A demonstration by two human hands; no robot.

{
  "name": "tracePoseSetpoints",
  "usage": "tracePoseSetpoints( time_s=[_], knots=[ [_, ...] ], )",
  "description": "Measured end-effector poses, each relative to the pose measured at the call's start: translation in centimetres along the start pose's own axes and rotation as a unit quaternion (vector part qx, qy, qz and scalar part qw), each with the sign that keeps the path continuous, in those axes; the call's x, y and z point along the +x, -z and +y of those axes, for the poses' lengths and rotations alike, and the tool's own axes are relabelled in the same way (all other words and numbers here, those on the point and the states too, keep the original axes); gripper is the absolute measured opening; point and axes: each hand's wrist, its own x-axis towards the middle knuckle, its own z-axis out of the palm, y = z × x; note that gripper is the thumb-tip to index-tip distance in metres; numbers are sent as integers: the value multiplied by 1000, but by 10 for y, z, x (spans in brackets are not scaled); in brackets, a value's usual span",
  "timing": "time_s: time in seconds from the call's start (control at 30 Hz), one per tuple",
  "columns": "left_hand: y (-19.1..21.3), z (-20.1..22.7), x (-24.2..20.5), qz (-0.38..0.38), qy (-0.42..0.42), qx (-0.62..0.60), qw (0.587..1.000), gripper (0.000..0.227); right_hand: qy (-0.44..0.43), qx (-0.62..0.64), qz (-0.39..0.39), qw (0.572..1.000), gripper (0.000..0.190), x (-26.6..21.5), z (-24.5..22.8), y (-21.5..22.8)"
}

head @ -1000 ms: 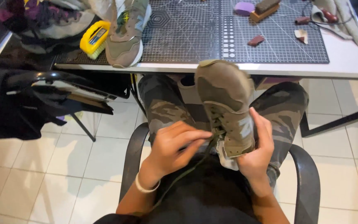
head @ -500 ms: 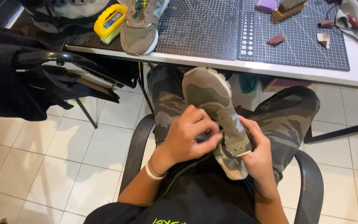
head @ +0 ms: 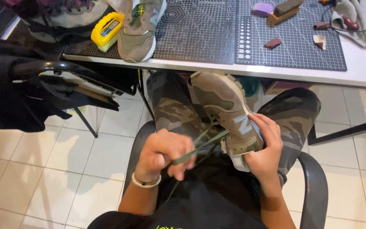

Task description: The person removes the old shoelaces from a sneaker and then threads new green shoelaces through the eyelets, pulling them tight to secure the fit.

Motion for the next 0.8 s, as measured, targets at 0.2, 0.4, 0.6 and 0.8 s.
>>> tracePoseSetpoints(
  time_s=[0.2,0.4,0.6,0.8],
  knots=[
    [17,21,16,-384,23,-27,923,49,11,-78,-5,997,49,0,3,2],
    [18,52,9,-439,150,-29,885,74,66,-70,20,995,57,-6,-2,-2],
    [-2,55,20,-299,156,158,928,44,43,-118,33,992,43,-5,5,3],
    [-22,32,21,-79,131,395,906,24,22,-81,46,995,42,-3,1,8]
  ],
)
